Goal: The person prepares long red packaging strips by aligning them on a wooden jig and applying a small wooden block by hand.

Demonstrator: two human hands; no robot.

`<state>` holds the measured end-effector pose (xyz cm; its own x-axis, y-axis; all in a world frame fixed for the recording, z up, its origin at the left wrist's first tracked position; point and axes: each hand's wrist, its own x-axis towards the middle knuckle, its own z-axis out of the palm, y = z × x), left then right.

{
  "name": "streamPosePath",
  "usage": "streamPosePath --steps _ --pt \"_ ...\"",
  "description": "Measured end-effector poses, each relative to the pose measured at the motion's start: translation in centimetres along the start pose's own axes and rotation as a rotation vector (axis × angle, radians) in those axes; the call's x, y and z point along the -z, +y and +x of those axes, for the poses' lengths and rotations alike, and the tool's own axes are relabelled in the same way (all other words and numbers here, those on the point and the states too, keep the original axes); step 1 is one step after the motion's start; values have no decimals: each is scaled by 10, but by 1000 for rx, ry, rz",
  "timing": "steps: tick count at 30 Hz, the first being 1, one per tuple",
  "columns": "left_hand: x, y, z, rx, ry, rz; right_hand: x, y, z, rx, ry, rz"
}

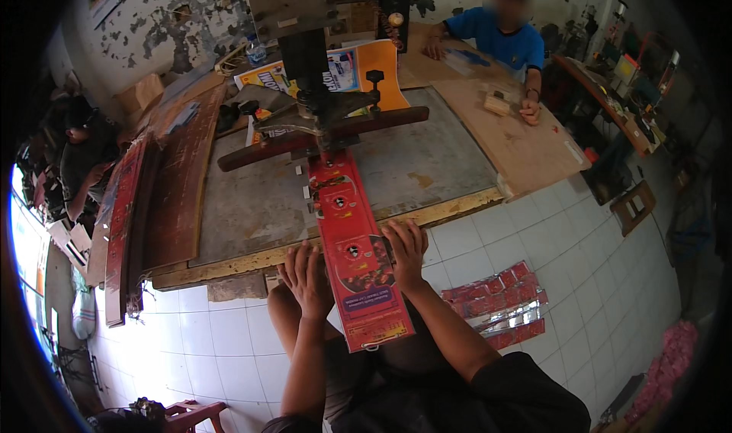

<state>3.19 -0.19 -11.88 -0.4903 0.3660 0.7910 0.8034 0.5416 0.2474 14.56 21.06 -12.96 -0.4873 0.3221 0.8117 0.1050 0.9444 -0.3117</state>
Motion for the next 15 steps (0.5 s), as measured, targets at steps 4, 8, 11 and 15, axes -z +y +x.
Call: streamPosePath --steps 4,8,11,15 --pt "-1 -1 -2 11 -1 18 47 1 31 82 -109 1" --pt "0 -6 -4 1 -15 44 88 48 91 32 -165 -26" --pt "-5 -5 -7 4 4 40 105 121 157 -67 -164 -267" --pt "-14 -8 -11 -9 56 36 93 247 212 -322 -286 -443"
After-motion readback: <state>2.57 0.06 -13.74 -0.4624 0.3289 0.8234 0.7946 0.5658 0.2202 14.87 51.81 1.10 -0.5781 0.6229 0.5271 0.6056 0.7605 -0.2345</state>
